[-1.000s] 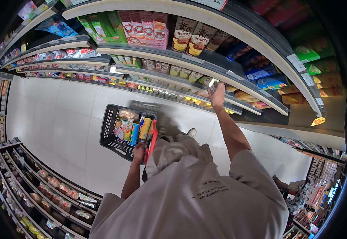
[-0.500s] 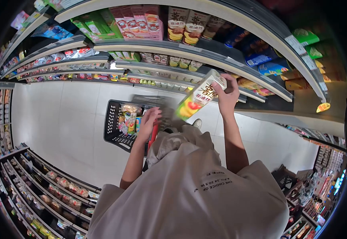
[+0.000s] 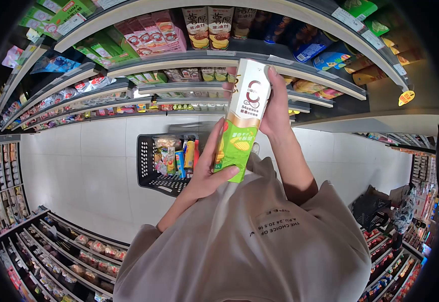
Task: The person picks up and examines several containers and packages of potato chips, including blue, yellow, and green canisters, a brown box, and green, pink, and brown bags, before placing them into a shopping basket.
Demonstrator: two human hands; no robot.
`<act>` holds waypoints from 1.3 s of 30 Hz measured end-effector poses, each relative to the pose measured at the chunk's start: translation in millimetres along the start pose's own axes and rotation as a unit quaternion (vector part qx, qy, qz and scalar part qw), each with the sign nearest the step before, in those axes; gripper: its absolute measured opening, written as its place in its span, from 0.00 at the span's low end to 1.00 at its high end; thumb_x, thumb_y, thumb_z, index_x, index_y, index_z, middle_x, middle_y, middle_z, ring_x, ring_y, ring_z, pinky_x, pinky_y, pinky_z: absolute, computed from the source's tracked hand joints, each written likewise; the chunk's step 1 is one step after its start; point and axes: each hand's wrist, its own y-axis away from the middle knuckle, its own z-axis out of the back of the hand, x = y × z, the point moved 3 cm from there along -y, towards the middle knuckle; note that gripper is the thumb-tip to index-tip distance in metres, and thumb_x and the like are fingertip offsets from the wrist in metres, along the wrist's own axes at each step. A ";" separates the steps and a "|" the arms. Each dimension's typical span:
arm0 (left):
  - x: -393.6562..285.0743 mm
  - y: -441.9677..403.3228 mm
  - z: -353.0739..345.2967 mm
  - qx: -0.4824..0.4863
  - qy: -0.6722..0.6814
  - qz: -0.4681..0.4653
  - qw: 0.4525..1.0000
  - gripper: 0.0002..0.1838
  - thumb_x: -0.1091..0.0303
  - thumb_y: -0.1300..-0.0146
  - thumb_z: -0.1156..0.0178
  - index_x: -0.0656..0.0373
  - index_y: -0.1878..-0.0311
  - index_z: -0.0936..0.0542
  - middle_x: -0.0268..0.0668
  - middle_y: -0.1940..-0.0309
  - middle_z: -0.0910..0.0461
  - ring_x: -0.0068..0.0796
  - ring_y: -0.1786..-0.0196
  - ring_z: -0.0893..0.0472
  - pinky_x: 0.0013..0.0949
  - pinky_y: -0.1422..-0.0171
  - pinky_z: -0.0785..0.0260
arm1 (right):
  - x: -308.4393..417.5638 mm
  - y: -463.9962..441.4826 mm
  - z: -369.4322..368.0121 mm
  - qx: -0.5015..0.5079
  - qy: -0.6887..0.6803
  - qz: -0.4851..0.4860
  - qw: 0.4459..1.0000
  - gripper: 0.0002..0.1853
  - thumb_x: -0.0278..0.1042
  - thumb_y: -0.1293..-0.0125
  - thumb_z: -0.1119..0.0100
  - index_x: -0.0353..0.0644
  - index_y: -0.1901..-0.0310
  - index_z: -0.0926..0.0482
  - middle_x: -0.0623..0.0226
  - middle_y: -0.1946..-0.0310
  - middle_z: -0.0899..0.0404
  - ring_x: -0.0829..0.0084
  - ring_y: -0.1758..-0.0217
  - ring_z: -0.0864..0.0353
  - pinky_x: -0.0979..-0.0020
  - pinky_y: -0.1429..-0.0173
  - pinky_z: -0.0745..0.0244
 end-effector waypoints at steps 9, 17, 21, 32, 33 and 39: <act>-33.3 23.6 -10.6 -0.065 -0.404 -0.149 0.900 0.53 0.65 0.51 0.28 0.61 0.27 0.52 0.55 0.35 0.40 0.46 0.36 0.33 0.42 0.35 0.38 | 7.2 16.9 -28.1 -0.010 -0.016 -0.019 1.000 0.31 0.55 0.32 0.59 0.31 0.44 0.30 0.49 0.56 0.20 0.58 0.54 0.17 0.60 0.47 0.22; -24.3 40.0 -29.4 0.031 0.136 -0.019 0.990 0.67 0.69 0.55 0.28 0.57 0.27 0.74 0.43 0.26 0.58 0.37 0.27 0.45 0.40 0.29 0.46 | -18.0 27.0 -52.5 0.252 -0.145 -0.074 0.954 0.49 0.75 0.44 0.64 0.32 0.39 0.36 0.51 0.61 0.24 0.62 0.66 0.24 0.66 0.62 0.30; -15.4 49.8 -23.9 -0.074 -0.252 -0.141 0.955 0.62 0.67 0.53 0.28 0.66 0.27 0.67 0.49 0.28 0.49 0.40 0.27 0.44 0.44 0.29 0.47 | -33.2 18.9 -15.9 0.019 0.029 -0.027 0.999 0.43 0.68 0.39 0.67 0.31 0.40 0.34 0.46 0.57 0.23 0.57 0.60 0.21 0.61 0.55 0.25; -1.8 96.2 -70.3 -0.164 -0.406 -0.206 0.875 0.56 0.64 0.55 0.26 0.66 0.28 0.52 0.55 0.44 0.35 0.51 0.45 0.28 0.40 0.48 0.29 | -36.8 72.6 -24.4 0.033 0.030 -0.111 0.993 0.40 0.69 0.37 0.70 0.35 0.48 0.28 0.52 0.67 0.23 0.61 0.70 0.25 0.65 0.66 0.30; 0.1 102.8 -77.2 -0.146 -0.397 -0.217 0.880 0.56 0.64 0.56 0.26 0.64 0.27 0.51 0.55 0.44 0.36 0.51 0.45 0.28 0.40 0.48 0.29 | -36.5 82.1 -27.2 0.037 0.026 -0.117 0.992 0.40 0.69 0.37 0.70 0.35 0.48 0.28 0.52 0.67 0.23 0.61 0.70 0.25 0.65 0.66 0.30; 37.8 147.1 -121.8 -0.163 -0.335 -0.200 0.906 0.55 0.67 0.54 0.28 0.61 0.26 0.52 0.54 0.41 0.38 0.50 0.41 0.34 0.45 0.40 0.37 | -45.9 144.2 -15.5 0.058 -0.014 -0.175 0.983 0.41 0.71 0.37 0.72 0.36 0.48 0.27 0.55 0.68 0.23 0.63 0.75 0.27 0.67 0.69 0.31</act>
